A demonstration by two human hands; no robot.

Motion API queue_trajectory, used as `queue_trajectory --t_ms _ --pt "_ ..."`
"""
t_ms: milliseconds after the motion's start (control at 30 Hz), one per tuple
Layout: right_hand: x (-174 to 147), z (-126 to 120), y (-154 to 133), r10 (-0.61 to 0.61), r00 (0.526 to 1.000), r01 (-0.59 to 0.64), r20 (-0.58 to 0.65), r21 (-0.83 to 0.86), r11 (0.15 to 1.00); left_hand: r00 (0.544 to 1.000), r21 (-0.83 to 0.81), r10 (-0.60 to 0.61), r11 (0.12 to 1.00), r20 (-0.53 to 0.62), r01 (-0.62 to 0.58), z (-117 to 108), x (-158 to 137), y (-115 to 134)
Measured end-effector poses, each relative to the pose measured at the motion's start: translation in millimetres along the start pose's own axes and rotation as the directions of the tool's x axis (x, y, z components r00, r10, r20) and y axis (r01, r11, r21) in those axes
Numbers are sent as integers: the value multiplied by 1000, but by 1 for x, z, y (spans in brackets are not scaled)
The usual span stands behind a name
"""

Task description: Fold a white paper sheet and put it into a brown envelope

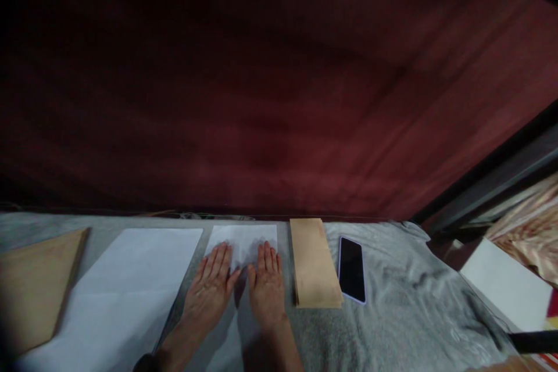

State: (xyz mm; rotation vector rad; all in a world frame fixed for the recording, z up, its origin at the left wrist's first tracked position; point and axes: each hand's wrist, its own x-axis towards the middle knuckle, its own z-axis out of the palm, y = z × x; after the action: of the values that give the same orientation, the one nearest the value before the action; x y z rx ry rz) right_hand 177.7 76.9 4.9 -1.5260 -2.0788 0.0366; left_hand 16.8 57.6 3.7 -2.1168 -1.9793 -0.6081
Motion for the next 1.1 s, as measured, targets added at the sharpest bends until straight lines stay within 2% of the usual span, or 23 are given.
queue_trajectory --t_ms 133,300,467,667,767,933,1100 --pt "15 1 -10 -76 994 75 81 18 997 998 5 17 1000 66 -18 1 1 -4" --pt "43 19 -27 -158 977 156 145 24 987 992 21 50 998 112 -53 3 1 -5" --pt "67 37 -21 -84 988 93 128 -69 993 998 -30 6 1000 60 -5 8 2 -5" --pt "66 34 19 35 998 -22 61 -209 978 998 -67 -18 997 64 23 10 2 -4" --pt "64 34 30 85 996 -79 14 -262 962 997 -59 -22 998 69 26 9 3 -6" --pt "63 40 34 87 995 -95 -40 -273 957 995 -70 10 998 95 -3 8 3 -16" --pt "66 38 33 110 994 -111 -17 -261 959 999 -132 28 991 40 -23 9 -3 -16"
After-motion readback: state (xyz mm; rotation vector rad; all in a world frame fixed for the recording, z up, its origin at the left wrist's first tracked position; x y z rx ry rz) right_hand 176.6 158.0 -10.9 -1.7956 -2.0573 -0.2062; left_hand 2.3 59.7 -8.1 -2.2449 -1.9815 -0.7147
